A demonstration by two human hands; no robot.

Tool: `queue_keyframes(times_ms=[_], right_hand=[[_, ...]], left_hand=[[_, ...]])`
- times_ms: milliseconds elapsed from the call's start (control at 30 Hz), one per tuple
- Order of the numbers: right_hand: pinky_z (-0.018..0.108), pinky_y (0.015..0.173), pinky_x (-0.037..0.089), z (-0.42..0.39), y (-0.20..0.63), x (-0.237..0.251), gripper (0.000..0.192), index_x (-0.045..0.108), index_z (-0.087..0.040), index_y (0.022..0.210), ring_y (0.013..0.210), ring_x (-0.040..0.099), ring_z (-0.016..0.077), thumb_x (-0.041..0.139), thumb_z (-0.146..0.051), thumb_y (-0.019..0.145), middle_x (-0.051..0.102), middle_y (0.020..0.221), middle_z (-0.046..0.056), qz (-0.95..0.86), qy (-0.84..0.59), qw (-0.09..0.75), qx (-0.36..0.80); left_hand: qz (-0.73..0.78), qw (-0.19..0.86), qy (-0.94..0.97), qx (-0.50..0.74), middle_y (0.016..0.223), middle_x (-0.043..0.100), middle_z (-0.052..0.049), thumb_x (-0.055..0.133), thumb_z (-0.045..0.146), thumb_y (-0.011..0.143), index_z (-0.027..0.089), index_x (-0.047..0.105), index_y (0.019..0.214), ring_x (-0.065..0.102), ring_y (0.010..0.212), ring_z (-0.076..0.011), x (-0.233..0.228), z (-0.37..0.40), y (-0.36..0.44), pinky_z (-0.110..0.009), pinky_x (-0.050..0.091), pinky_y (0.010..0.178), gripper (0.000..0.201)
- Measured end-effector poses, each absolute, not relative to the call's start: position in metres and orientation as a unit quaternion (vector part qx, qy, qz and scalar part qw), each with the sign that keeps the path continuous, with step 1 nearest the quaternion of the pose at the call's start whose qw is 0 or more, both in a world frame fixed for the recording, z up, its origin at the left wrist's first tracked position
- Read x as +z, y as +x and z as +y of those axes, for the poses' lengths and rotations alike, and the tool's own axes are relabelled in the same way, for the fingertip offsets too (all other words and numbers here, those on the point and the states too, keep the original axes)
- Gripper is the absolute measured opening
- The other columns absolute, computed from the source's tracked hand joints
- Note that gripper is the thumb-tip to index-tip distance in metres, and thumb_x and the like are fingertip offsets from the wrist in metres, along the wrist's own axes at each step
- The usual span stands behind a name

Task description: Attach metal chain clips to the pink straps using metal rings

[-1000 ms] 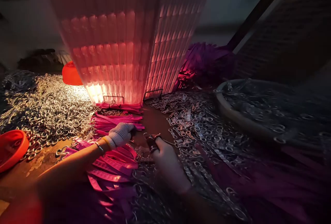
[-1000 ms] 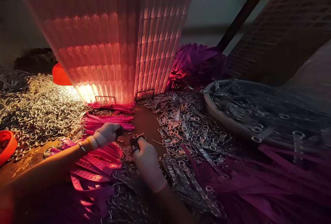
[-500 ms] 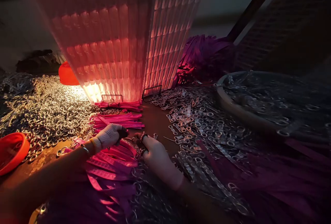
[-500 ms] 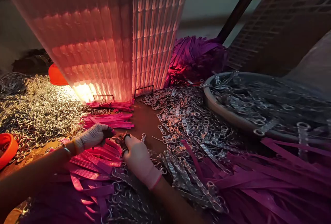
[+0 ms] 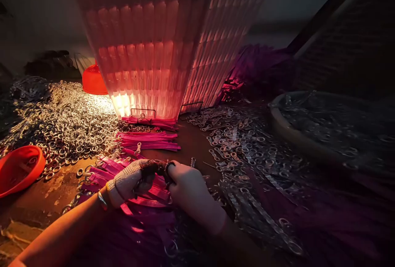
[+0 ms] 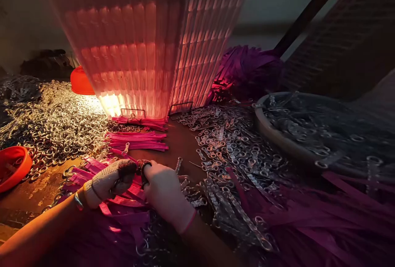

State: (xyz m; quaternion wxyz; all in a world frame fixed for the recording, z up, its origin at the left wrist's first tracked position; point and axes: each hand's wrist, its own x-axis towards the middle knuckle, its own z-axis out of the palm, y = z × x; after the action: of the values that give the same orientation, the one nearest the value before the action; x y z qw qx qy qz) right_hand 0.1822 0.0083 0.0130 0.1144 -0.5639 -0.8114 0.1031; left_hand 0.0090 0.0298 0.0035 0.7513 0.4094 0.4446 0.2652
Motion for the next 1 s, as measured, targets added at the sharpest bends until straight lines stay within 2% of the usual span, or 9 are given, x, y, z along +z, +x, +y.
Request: queue_keyframes(times_ms=[100,167,267,333,500,667,833,933,1000], right_hand=[[0.03,0.061,0.029,0.007,0.178,0.008,0.018,0.063,-0.017,0.084,0.071,0.057,0.0177,0.052,-0.007,0.073,0.067,0.084,0.007,-0.815,-0.564,0.112,0.073],[0.031,0.06,0.029,0.006,0.174,0.004,0.018,0.062,-0.016,0.083,0.069,0.056,0.0187,0.053,-0.007,0.071,0.066,0.084,0.009,-0.819,-0.562,0.109,0.042],[0.032,0.059,0.029,0.005,0.171,-0.001,0.016,0.061,-0.017,0.08,0.069,0.056,0.0203,0.052,-0.008,0.071,0.065,0.081,0.01,-0.819,-0.561,0.116,0.02],[0.032,0.06,0.03,0.005,0.171,0.001,0.016,0.06,-0.018,0.079,0.07,0.057,0.0206,0.05,-0.007,0.07,0.064,0.079,0.008,-0.813,-0.566,0.128,0.029],[0.028,0.063,0.035,0.003,0.17,0.013,0.027,0.061,-0.018,0.089,0.077,0.062,0.02,0.051,-0.004,0.068,0.068,0.088,0.008,-0.814,-0.56,0.1,0.116],[0.03,0.052,0.028,-0.011,0.163,0.009,0.021,0.059,-0.018,0.087,0.065,0.066,0.0218,0.053,-0.007,0.071,0.069,0.072,0.007,-0.82,-0.557,0.02,0.131],[0.031,0.046,0.025,-0.025,0.157,-0.005,0.008,0.055,-0.017,0.081,0.054,0.064,0.0219,0.052,-0.01,0.082,0.065,0.063,0.008,-0.865,-0.497,0.019,0.068],[0.03,0.046,0.027,-0.028,0.157,-0.007,0.008,0.054,-0.017,0.08,0.052,0.063,0.0217,0.052,-0.009,0.083,0.064,0.062,0.009,-0.873,-0.485,0.03,0.052],[0.03,0.048,0.029,-0.029,0.16,-0.004,0.007,0.056,-0.016,0.08,0.053,0.062,0.0215,0.053,-0.01,0.083,0.065,0.063,0.009,-0.861,-0.504,0.04,0.054]], left_hand=[[0.457,0.712,0.459,0.271,0.045,0.036,0.008,0.057,0.057,0.083,0.019,0.047,0.069,0.028,0.035,-0.0051,0.002,0.028,0.004,-0.019,0.019,0.035,0.043],[0.468,0.644,0.544,0.265,0.048,0.041,0.006,0.054,0.056,0.087,0.017,0.051,0.073,0.032,0.039,-0.0058,0.0,0.026,0.001,-0.019,0.025,0.039,0.041],[0.464,0.493,0.686,0.268,0.063,0.056,0.0,0.056,0.04,0.088,0.015,0.058,0.072,0.046,0.056,-0.0087,-0.002,0.024,-0.001,-0.021,0.036,0.054,0.03],[0.456,0.445,0.723,0.266,0.071,0.061,-0.003,0.055,0.029,0.087,0.014,0.062,0.073,0.05,0.065,-0.011,-0.001,0.024,-0.001,-0.022,0.038,0.06,0.021],[0.503,0.526,0.642,0.242,0.053,0.05,0.002,0.049,0.029,0.088,0.015,0.062,0.074,0.039,0.047,-0.0084,0.005,0.019,-0.007,-0.021,0.029,0.046,0.024],[0.506,0.456,0.704,0.2,0.067,0.064,-0.003,0.051,0.021,0.084,0.013,0.063,0.069,0.051,0.062,-0.012,-0.008,0.005,-0.014,-0.021,0.038,0.058,0.021],[0.472,0.477,0.719,0.184,0.077,0.069,-0.005,0.049,0.02,0.086,0.013,0.065,0.074,0.055,0.068,-0.0137,-0.016,0.0,-0.013,-0.021,0.041,0.061,0.021],[0.447,0.48,0.741,0.145,0.077,0.07,-0.003,0.05,0.017,0.083,0.014,0.07,0.078,0.058,0.069,-0.014,0.0,0.01,-0.018,-0.021,0.043,0.062,0.021],[0.439,0.484,0.746,0.126,0.076,0.072,-0.003,0.057,0.019,0.079,0.017,0.074,0.078,0.06,0.069,-0.0148,0.018,0.021,-0.031,-0.02,0.045,0.063,0.017]])
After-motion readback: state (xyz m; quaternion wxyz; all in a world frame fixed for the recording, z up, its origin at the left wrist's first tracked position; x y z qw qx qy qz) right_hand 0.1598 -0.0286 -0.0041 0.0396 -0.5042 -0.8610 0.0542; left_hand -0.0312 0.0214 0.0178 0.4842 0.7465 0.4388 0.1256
